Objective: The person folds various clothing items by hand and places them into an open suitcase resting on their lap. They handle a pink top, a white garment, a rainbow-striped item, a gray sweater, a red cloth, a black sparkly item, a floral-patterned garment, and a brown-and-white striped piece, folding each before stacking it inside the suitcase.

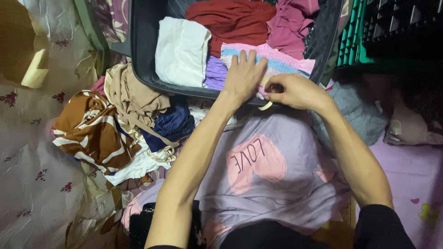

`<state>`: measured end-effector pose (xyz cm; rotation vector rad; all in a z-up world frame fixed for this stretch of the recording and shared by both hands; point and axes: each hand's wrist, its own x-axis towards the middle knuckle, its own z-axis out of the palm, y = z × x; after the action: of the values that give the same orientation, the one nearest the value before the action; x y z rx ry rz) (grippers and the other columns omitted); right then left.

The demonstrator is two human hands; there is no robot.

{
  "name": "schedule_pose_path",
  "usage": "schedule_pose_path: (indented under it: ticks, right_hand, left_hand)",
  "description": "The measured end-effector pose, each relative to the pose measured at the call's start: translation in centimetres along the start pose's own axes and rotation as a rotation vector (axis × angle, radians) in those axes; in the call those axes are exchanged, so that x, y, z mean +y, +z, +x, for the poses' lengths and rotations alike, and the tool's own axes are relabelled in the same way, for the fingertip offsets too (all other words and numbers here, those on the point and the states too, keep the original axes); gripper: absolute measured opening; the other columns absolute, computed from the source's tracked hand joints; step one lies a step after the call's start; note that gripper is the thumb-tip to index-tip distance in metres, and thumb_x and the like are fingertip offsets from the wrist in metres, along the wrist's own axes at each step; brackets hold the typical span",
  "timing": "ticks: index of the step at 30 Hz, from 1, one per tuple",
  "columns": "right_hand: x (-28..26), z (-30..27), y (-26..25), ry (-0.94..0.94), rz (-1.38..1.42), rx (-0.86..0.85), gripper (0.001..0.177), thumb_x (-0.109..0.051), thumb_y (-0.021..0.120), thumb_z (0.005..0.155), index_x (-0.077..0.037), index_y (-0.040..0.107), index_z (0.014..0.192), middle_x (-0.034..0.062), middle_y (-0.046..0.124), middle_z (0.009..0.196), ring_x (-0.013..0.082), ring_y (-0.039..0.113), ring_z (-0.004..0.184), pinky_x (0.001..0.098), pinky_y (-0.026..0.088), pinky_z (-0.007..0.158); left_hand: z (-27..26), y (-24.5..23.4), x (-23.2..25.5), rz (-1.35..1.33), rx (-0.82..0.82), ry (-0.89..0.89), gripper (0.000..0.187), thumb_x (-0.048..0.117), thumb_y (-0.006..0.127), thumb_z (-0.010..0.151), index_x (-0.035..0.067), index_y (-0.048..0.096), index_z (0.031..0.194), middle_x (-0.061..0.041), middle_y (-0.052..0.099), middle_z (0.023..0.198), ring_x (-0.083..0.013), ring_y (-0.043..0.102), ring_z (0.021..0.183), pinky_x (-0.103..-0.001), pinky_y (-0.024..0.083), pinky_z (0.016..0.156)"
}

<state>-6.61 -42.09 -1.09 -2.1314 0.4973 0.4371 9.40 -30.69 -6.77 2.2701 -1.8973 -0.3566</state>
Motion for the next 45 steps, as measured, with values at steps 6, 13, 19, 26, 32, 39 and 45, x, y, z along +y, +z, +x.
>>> schedule_pose_path:
  ticks: [6, 13, 19, 26, 32, 39, 45]
  right_hand:
    - [1.4, 1.4, 0.8, -0.027, 0.114, -0.205, 0.038, -0.041, 0.062, 0.096, -0.006, 0.075, 0.105, 0.0166, 0.076, 0.096, 0.0302, 0.072, 0.088, 0.0420, 0.054, 0.084]
    - [2.6, 3.1, 1.6, 0.343, -0.499, -0.270, 0.035, -0.027, 0.064, 0.088, -0.002, 0.076, 0.109, 0.0252, 0.072, 0.109, 0.0404, 0.070, 0.104, 0.0486, 0.055, 0.092]
    - [-0.4, 1.2, 0.2, 0.303, -0.583, -0.097, 0.028, -0.022, 0.064, 0.088, 0.000, 0.079, 0.097, 0.0276, 0.074, 0.102, 0.0417, 0.072, 0.099, 0.0518, 0.055, 0.089]
    - [-2.6, -2.9, -2.4, -0.044, -0.481, 0.580, 0.028, -0.023, 0.070, 0.086, 0.002, 0.072, 0.099, 0.0221, 0.066, 0.101, 0.0418, 0.064, 0.098, 0.0512, 0.051, 0.084]
    - [0.5, -0.4, 0.1, 0.021, -0.375, 0.194, 0.021, -0.024, 0.068, 0.088, -0.007, 0.075, 0.097, 0.0187, 0.067, 0.099, 0.0390, 0.065, 0.099, 0.0513, 0.053, 0.086]
    - [3.8, 3.0, 3.0, 0.377, -0.506, -0.138, 0.032, -0.031, 0.070, 0.086, -0.005, 0.078, 0.103, 0.0225, 0.074, 0.106, 0.0380, 0.072, 0.102, 0.0497, 0.057, 0.088]
    - [2.8, 3.4, 2.7, 0.384, -0.443, -0.240, 0.044, -0.043, 0.069, 0.088, -0.002, 0.077, 0.103, 0.0251, 0.074, 0.106, 0.0394, 0.072, 0.101, 0.0487, 0.055, 0.090]
  left_hand:
    - [1.3, 2.0, -1.3, -0.084, 0.051, -0.022, 0.025, 0.017, 0.061, 0.090, 0.011, 0.059, 0.113, -0.020, 0.065, 0.106, -0.0406, 0.066, 0.095, -0.053, 0.052, 0.078]
    - [1.4, -0.1, -2.5, -0.221, 0.053, -0.028, 0.020, 0.009, 0.057, 0.090, 0.011, 0.063, 0.109, -0.015, 0.068, 0.102, -0.0385, 0.068, 0.094, -0.056, 0.053, 0.079]
    - [0.7, -1.2, -1.7, -0.221, 0.082, 0.036, 0.043, 0.009, 0.059, 0.089, 0.010, 0.063, 0.131, -0.020, 0.061, 0.136, -0.0430, 0.062, 0.114, -0.055, 0.050, 0.091]
    - [-2.0, -0.8, 0.5, -0.246, -0.082, 0.168, 0.052, 0.021, 0.067, 0.074, 0.012, 0.069, 0.125, -0.022, 0.048, 0.148, -0.0470, 0.046, 0.134, -0.061, 0.039, 0.104]
    - [-2.4, -0.5, -0.4, -0.500, -0.189, -0.012, 0.023, 0.025, 0.062, 0.098, 0.006, 0.075, 0.102, -0.018, 0.068, 0.123, -0.0382, 0.062, 0.121, -0.050, 0.051, 0.106]
    - [-1.7, 1.6, -1.5, -0.246, -0.295, -0.252, 0.020, 0.023, 0.069, 0.082, 0.013, 0.076, 0.099, -0.016, 0.064, 0.112, -0.0379, 0.057, 0.114, -0.054, 0.049, 0.093]
    - [0.0, 5.5, -0.4, -0.080, -0.174, -0.245, 0.027, 0.019, 0.067, 0.086, 0.012, 0.071, 0.111, -0.020, 0.064, 0.115, -0.0389, 0.057, 0.114, -0.056, 0.049, 0.091]
